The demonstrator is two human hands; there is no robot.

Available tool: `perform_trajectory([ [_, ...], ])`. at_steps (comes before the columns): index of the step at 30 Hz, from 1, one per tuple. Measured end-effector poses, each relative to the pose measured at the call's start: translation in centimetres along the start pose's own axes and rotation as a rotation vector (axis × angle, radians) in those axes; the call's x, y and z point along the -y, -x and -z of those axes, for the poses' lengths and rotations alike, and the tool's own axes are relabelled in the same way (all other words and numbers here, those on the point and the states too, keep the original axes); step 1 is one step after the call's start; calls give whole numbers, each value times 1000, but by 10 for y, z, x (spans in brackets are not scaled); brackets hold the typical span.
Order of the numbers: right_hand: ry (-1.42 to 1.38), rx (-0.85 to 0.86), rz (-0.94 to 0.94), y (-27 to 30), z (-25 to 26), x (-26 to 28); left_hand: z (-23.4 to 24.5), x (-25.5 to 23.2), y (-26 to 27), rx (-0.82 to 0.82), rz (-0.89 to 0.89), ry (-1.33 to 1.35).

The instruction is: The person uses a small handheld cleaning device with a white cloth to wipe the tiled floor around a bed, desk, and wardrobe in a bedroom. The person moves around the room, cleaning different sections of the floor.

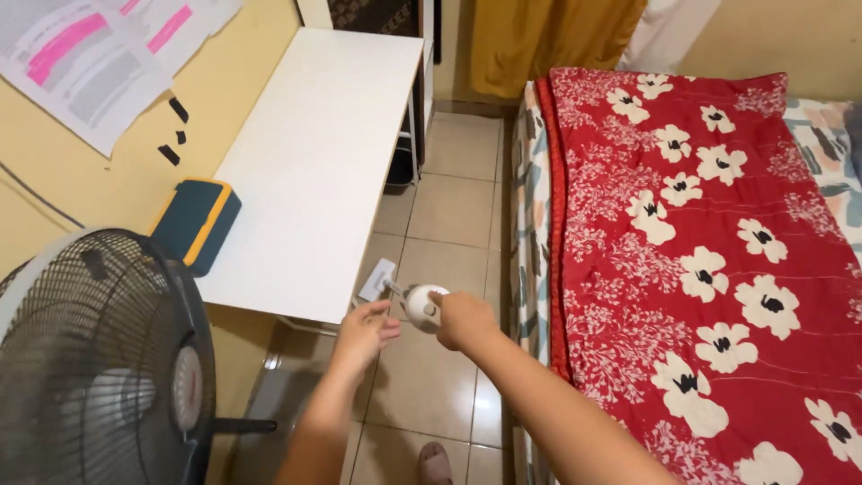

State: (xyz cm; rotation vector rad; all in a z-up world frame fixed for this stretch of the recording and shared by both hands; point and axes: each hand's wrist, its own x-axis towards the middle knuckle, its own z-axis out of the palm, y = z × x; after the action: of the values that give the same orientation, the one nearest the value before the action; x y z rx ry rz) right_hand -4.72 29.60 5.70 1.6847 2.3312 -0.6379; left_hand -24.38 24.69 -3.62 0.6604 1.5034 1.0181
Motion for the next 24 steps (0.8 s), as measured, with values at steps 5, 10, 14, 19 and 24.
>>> perform_trajectory([
  [5,71,-16,0,-28,20,19,11,-15,-24,-56,-20,0],
  [10,119,40,130,-89,14,-2,12,-22,-48,-46,11,19],
  [14,5,50,165,-113,-4,-9,13,-29,-73,-60,34,44],
  [19,52,25,229,-146,-1,-3,3,-33,-100,-170,13,90],
  [24,69,-7,293,-193,19,-24,-32,-26,-135,-221,67,-1],
])
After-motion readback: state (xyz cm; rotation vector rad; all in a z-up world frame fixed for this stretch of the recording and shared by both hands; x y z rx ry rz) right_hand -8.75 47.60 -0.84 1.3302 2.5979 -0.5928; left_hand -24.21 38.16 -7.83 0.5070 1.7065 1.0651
